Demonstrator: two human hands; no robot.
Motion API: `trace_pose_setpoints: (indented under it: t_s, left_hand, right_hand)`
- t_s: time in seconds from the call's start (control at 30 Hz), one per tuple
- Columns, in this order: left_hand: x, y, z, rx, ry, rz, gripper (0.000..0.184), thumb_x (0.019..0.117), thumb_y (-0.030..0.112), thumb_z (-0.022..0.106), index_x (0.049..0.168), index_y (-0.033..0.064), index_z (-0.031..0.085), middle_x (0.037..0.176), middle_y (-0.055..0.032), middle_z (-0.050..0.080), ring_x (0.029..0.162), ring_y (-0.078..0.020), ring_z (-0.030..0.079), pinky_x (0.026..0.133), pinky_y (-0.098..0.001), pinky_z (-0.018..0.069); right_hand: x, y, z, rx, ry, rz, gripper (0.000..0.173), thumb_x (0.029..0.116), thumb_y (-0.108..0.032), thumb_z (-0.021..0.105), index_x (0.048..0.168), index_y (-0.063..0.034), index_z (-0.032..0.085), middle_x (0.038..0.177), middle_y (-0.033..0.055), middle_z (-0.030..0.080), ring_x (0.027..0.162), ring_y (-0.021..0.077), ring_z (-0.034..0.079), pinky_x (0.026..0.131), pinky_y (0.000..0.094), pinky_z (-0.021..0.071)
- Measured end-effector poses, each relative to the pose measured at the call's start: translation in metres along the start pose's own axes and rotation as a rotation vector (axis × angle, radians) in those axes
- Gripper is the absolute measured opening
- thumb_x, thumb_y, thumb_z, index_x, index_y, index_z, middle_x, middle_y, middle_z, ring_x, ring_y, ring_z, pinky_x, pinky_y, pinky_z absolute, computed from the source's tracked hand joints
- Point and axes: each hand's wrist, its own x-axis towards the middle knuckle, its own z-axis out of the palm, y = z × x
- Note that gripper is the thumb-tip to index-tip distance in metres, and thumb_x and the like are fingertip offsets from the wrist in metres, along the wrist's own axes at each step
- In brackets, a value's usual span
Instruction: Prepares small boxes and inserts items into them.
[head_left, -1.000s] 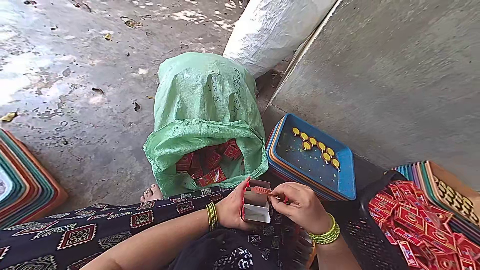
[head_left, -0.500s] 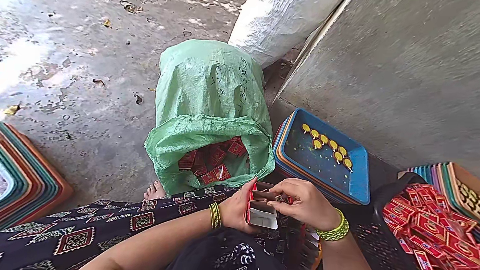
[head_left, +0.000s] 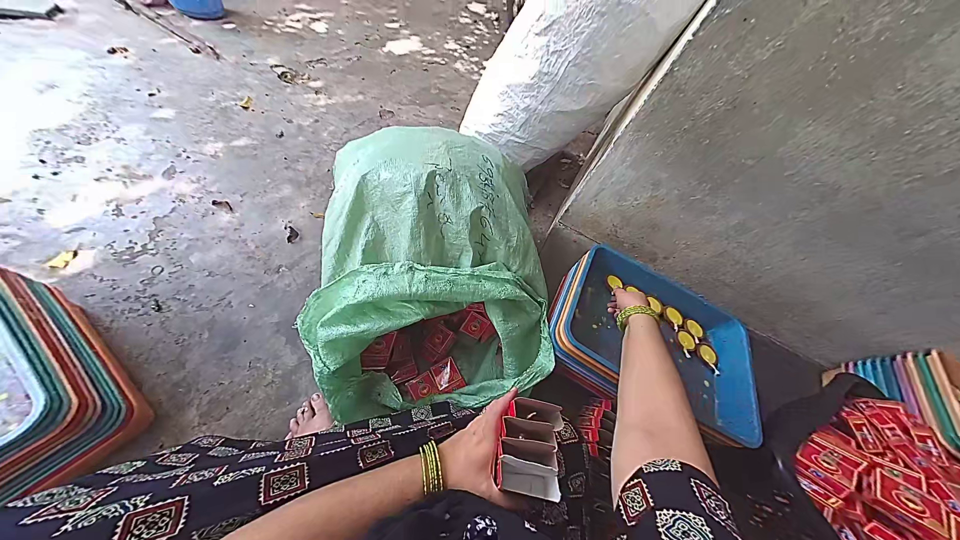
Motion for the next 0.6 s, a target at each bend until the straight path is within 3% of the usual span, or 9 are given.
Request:
trace_pose_setpoints:
  t_s: [0.1, 0.2, 0.27, 0.33, 0.37, 0.5, 0.6]
  left_hand:
    - [0.003, 0.002, -0.005, -0.027, -0.017, -0.029, 0.143, 0.0598, 0.047, 0.096, 0.157, -0.0103, 0.007, 0.152, -0.0318, 0.041, 0.142, -0.028, 0.046, 0.121, -0.0366, 0.0363]
    - [0.005, 0.008, -0.008, -0.041, -0.03, -0.077, 0.144, 0.059, 0.045, 0.096, 0.157, -0.0087, 0.007, 0.151, -0.03, 0.042, 0.141, -0.0263, 0.047, 0.12, -0.0362, 0.0371]
    - [0.003, 0.005, -0.004, -0.026, -0.006, -0.056, 0.144, 0.0584, 0.049, 0.095, 0.157, -0.008, 0.008, 0.151, -0.0287, 0.043, 0.141, -0.0251, 0.048, 0.12, -0.0365, 0.0392]
    - [0.003, 0.002, -0.003, -0.011, 0.0, -0.008, 0.145, 0.0573, 0.05, 0.096, 0.156, -0.0105, 0.008, 0.15, -0.031, 0.043, 0.14, -0.0275, 0.048, 0.12, -0.038, 0.0388]
    - [0.003, 0.002, -0.003, -0.006, 0.002, -0.002, 0.146, 0.0571, 0.05, 0.095, 0.156, -0.0109, 0.008, 0.15, -0.0314, 0.043, 0.14, -0.0281, 0.048, 0.12, -0.0383, 0.0385]
    - [0.002, 0.01, -0.005, -0.015, -0.02, -0.043, 0.148, 0.0557, 0.049, 0.096, 0.157, -0.01, 0.006, 0.152, -0.0314, 0.041, 0.143, -0.0289, 0.045, 0.121, -0.0382, 0.0362]
    - [0.001, 0.012, -0.003, -0.017, -0.028, -0.062, 0.148, 0.0565, 0.051, 0.095, 0.157, -0.0086, 0.005, 0.152, -0.0296, 0.041, 0.143, -0.027, 0.045, 0.121, -0.0382, 0.0365]
  right_hand:
    - [0.005, -0.013, 0.01, 0.074, 0.102, 0.021, 0.043, 0.0996, -0.033, 0.065, 0.128, -0.0011, 0.063, 0.109, 0.0138, 0.069, 0.082, 0.0172, 0.069, 0.076, 0.033, 0.0574]
    - [-0.004, -0.019, 0.008, 0.113, 0.202, -0.003, 0.036, 0.0893, -0.028, 0.073, 0.111, -0.0004, 0.068, 0.091, 0.0095, 0.072, 0.073, 0.017, 0.07, 0.073, 0.0365, 0.0588]
    - [-0.024, -0.02, -0.004, -0.051, 0.236, -0.149, 0.032, 0.087, -0.032, 0.073, 0.096, -0.0009, 0.074, 0.087, 0.0113, 0.075, 0.077, 0.0244, 0.072, 0.078, 0.0497, 0.0575]
    - [-0.068, -0.021, -0.021, -0.145, 0.225, -0.362, 0.029, 0.0889, -0.031, 0.074, 0.1, -0.0035, 0.075, 0.093, 0.0168, 0.075, 0.085, 0.034, 0.072, 0.083, 0.0602, 0.0546]
    - [-0.094, -0.02, -0.027, -0.138, 0.227, -0.488, 0.028, 0.0891, -0.029, 0.075, 0.102, -0.0042, 0.074, 0.092, 0.0164, 0.074, 0.084, 0.0334, 0.071, 0.081, 0.0589, 0.0545]
    - [-0.209, 0.015, -0.055, 0.113, 0.089, -1.051, 0.024, 0.0916, -0.019, 0.076, 0.109, -0.003, 0.068, 0.093, 0.0065, 0.072, 0.074, 0.0112, 0.069, 0.066, 0.0312, 0.0606]
    - [-0.287, 0.041, -0.077, 0.312, -0.123, -1.313, 0.018, 0.0908, -0.016, 0.077, 0.107, -0.0097, 0.072, 0.095, 0.001, 0.075, 0.077, 0.0075, 0.07, 0.066, 0.0257, 0.0617]
